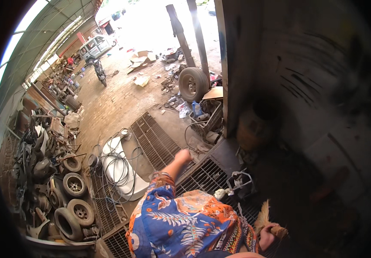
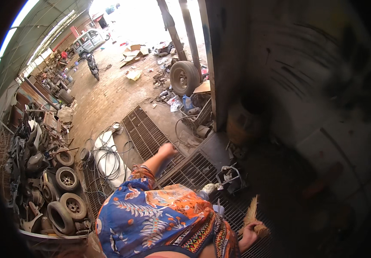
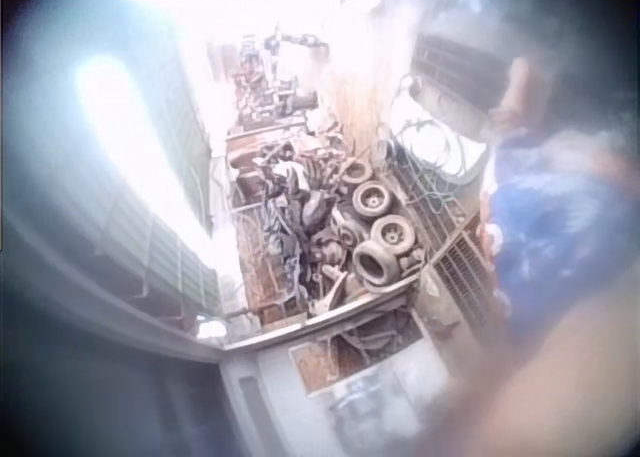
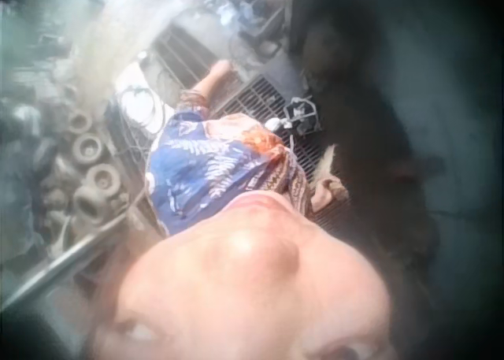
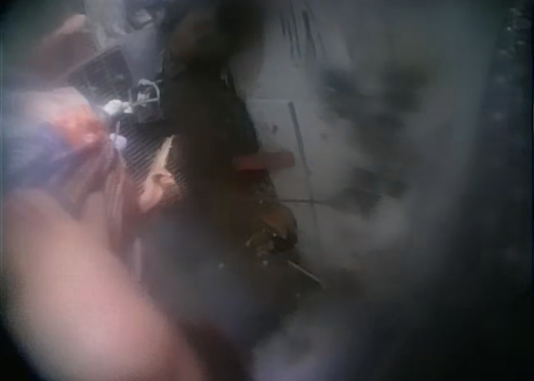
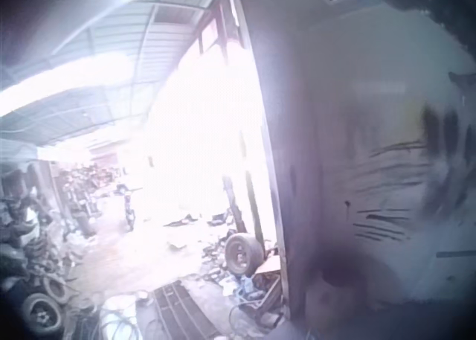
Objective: The person sweeps debris on a metal grate and concrete floor using a straw broom and a dustpan. They gather small pieces of trash and paper, sweep them into the dustpan, and walk toward the workshop entrance while holding the tools.
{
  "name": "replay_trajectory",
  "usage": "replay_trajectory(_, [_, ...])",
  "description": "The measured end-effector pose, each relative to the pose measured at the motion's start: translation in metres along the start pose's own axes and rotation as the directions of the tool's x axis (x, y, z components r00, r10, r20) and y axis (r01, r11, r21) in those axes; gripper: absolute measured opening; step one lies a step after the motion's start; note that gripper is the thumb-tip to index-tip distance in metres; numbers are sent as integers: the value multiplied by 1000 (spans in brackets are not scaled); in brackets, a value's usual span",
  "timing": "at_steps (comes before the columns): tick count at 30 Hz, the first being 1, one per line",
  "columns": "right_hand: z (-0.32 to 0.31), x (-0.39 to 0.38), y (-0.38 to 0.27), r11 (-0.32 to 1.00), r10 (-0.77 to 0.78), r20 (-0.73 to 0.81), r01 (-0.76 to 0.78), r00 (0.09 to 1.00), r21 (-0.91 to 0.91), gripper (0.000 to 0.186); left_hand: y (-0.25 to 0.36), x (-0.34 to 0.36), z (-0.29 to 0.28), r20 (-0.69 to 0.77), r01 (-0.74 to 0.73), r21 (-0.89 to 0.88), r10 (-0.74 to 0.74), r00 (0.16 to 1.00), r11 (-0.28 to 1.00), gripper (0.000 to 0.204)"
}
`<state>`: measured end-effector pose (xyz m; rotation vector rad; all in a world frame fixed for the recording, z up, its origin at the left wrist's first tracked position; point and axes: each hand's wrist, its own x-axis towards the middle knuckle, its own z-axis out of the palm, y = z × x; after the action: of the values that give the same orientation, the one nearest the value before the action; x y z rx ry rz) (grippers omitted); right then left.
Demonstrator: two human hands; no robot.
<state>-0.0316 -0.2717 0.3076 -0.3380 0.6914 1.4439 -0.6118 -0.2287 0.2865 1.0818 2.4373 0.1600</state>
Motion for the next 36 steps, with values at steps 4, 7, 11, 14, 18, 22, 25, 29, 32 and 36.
replay_trajectory(4, [57, 27, 25, 992, 127, -271, -121, 954, 38, 22, 21, 10, -125, -408, -47, 181, 119, 905, 982, 35])
replay_trajectory(7, [59, 73, 3, 935, 351, -219, -352, 911, 36, 19, 70, -37, -247, -504, 74, 383, 142, 852, 921, 52])
replay_trajectory(11, [76, 94, 5, 855, 421, -236, -470, 876, -218, 15, 29, -84, -372, -757, 244, 366, 136, 639, 898, 69])
replay_trajectory(14, [79, 107, -2, 801, 451, -228, -504, 863, -323, 21, -24, -129, -438, -890, 382, 2, -172, 422, 924, 61])
replay_trajectory(18, [89, 104, 3, 773, 456, -224, -508, 861, -381, 22, -82, -214, -457, -813, 472, -364, -521, 259, 803, 50])
replay_trajectory(22, [96, 118, -13, 760, 465, -281, -541, 840, -360, 13, -47, -213, -435, -946, 507, 16, -151, 288, 862, 72])
replay_trajectory(25, [90, 132, -28, 798, 420, -248, -485, 873, -357, 11, -16, -239, -439, -944, 557, 37, -154, 292, 830, 72])
replay_trajectory(29, [89, 124, -28, 819, 390, -212, -443, 896, -364, 16, -111, -274, -450, -753, 651, -368, -624, 210, 663, 34])
replay_trajectory(32, [73, 122, -43, 847, 359, -210, -411, 910, -336, 18, -107, -263, -396, -708, 668, -448, -692, 141, 594, 35])
replay_trajectory(36, [51, 134, -48, 855, 292, -296, -387, 909, -345, 18, -145, -216, -337, -643, 584, -225, -569, 512, 780, 36])
